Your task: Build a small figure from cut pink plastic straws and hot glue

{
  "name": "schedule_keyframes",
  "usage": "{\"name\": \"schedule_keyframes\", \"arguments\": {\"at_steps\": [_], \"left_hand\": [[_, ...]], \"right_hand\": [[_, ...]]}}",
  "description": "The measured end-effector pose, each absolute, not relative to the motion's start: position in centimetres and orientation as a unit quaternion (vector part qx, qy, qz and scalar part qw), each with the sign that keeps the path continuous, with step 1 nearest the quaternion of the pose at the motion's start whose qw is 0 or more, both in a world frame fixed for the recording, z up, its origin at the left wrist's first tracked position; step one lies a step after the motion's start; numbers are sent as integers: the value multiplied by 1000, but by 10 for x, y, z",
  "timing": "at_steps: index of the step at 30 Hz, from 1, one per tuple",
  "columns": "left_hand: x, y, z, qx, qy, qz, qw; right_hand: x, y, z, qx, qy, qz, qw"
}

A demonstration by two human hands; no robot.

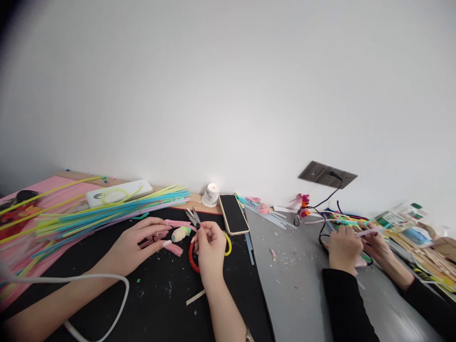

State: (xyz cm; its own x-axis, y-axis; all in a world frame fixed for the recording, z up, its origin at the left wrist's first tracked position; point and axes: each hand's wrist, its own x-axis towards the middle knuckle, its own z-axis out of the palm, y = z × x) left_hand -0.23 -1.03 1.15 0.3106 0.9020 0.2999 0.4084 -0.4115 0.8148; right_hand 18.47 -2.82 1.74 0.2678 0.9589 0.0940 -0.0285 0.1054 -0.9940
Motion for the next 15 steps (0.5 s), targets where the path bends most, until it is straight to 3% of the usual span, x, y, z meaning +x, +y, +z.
{"name": "schedule_keyframes", "arguments": {"at_steps": [7,15], "left_hand": [[2,-10,15,632,433,429,479],[7,-13,15,592,421,409,553]], "right_hand": [[170,-36,5,-480,-532,484,502],[169,-38,9,-465,-597,492,430]]}}
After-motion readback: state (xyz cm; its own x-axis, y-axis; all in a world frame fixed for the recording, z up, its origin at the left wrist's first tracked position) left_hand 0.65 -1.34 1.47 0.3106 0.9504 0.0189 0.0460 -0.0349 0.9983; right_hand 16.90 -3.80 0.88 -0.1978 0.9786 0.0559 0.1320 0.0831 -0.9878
